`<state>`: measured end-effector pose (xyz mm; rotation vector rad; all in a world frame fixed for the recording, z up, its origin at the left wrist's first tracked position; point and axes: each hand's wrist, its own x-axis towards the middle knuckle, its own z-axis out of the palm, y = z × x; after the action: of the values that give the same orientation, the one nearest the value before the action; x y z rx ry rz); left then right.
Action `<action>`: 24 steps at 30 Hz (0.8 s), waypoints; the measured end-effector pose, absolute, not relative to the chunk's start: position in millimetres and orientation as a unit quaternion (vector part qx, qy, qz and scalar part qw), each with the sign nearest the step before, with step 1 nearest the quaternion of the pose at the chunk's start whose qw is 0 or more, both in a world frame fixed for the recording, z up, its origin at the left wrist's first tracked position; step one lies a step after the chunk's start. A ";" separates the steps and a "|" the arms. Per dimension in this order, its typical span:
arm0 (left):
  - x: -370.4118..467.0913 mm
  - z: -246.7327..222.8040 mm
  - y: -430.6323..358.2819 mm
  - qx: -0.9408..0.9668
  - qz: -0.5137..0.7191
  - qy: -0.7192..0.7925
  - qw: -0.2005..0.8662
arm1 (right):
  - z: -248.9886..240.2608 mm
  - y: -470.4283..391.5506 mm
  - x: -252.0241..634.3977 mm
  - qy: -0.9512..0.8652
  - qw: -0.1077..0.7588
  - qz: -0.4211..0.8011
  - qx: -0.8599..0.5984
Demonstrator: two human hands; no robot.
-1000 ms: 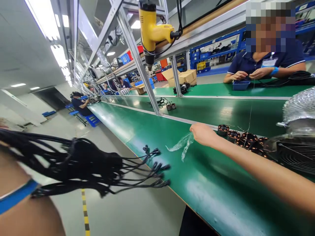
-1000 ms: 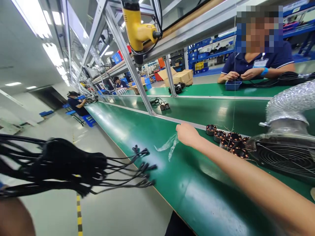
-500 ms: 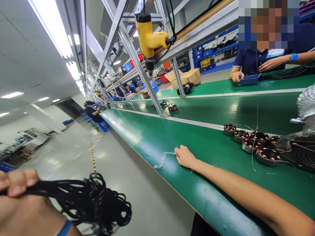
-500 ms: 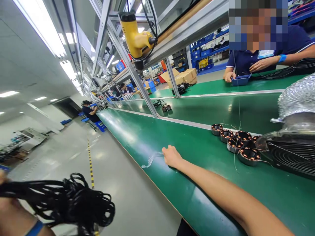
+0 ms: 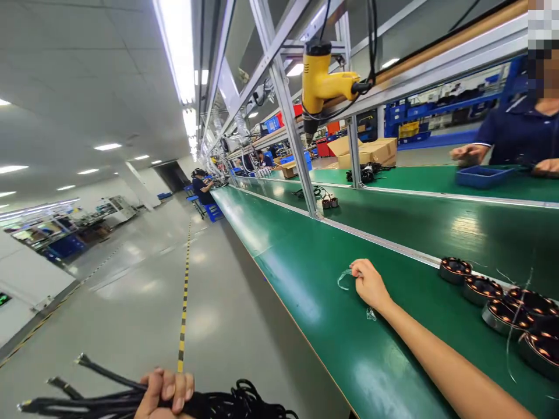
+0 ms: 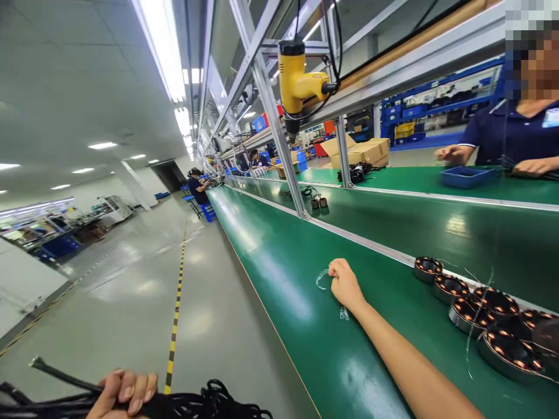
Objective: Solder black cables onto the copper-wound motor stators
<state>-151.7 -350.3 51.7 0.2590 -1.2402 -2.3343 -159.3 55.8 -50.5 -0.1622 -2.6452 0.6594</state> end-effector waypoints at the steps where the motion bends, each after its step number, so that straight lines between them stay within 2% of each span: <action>1: -152.8 53.8 -345.3 0.086 -0.856 -0.448 0.245 | -51.1 57.7 -158.4 -0.948 0.200 0.239 -0.055; 6: -154.1 64.6 -320.1 0.044 -0.834 -0.477 0.274 | -48.6 47.3 -146.0 -0.961 0.137 0.239 -0.015; 13: -155.1 56.8 -324.1 0.042 -0.811 -0.496 0.307 | -38.3 20.3 -89.2 -0.953 0.105 0.267 0.095; 17: -158.3 52.6 -321.6 0.046 -0.814 -0.496 0.297 | -50.9 8.3 -65.1 -0.926 0.151 0.331 0.096; 24: -163.6 36.0 -296.8 0.028 -0.852 -0.485 0.197 | -53.3 14.8 -76.8 -0.889 0.240 0.386 -0.056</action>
<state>-163.6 -296.8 36.0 0.0782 -1.3582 -2.3850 -76.8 14.8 -53.3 -0.1545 -2.4330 1.0561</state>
